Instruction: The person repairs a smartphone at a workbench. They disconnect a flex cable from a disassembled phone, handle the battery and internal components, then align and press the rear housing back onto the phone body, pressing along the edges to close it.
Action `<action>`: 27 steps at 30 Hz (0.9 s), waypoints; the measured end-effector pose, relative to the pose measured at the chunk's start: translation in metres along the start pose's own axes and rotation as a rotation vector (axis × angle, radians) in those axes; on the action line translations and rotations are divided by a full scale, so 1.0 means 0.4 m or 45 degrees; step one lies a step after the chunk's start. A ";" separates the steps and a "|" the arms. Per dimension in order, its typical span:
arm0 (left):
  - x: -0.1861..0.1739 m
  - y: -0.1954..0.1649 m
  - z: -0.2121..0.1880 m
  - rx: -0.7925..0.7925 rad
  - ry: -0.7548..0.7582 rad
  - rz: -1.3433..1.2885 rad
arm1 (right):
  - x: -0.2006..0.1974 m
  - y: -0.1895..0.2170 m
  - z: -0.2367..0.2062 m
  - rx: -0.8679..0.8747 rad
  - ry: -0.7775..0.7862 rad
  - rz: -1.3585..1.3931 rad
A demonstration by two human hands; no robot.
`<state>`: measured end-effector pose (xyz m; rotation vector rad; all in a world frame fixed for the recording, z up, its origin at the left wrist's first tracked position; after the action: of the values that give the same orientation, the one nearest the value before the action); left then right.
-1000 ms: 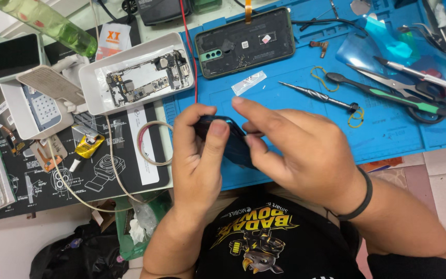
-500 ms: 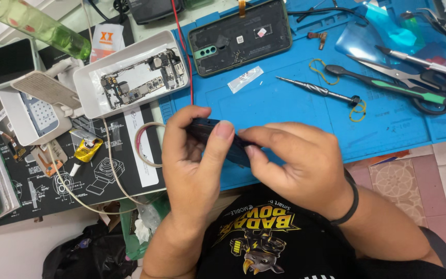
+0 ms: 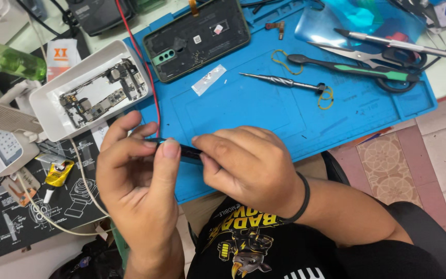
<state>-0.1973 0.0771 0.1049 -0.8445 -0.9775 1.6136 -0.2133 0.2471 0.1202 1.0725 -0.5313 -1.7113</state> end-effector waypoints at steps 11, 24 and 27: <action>0.011 -0.001 0.008 -0.002 -0.117 -0.039 | -0.169 -0.141 0.033 0.089 0.032 -0.337; 0.000 0.007 0.009 -0.005 -0.169 -0.048 | -0.397 -0.444 0.024 0.064 0.237 -1.436; -0.026 0.027 0.015 -0.029 -0.197 -0.048 | -0.382 -0.473 0.027 0.075 0.286 -1.401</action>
<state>-0.2045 0.0645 0.0984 -0.7201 -1.1161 1.6565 -0.3050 0.4596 0.0448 1.7485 0.2391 -2.4364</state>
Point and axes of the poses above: each hand's wrist, its own z-axis towards the middle knuckle, its own x-axis out of the palm, y = z × x, the point moved 7 cm from there along z, towards the middle knuckle, and after that the axes turned 10 degrees about x, right-handed, at the moved point
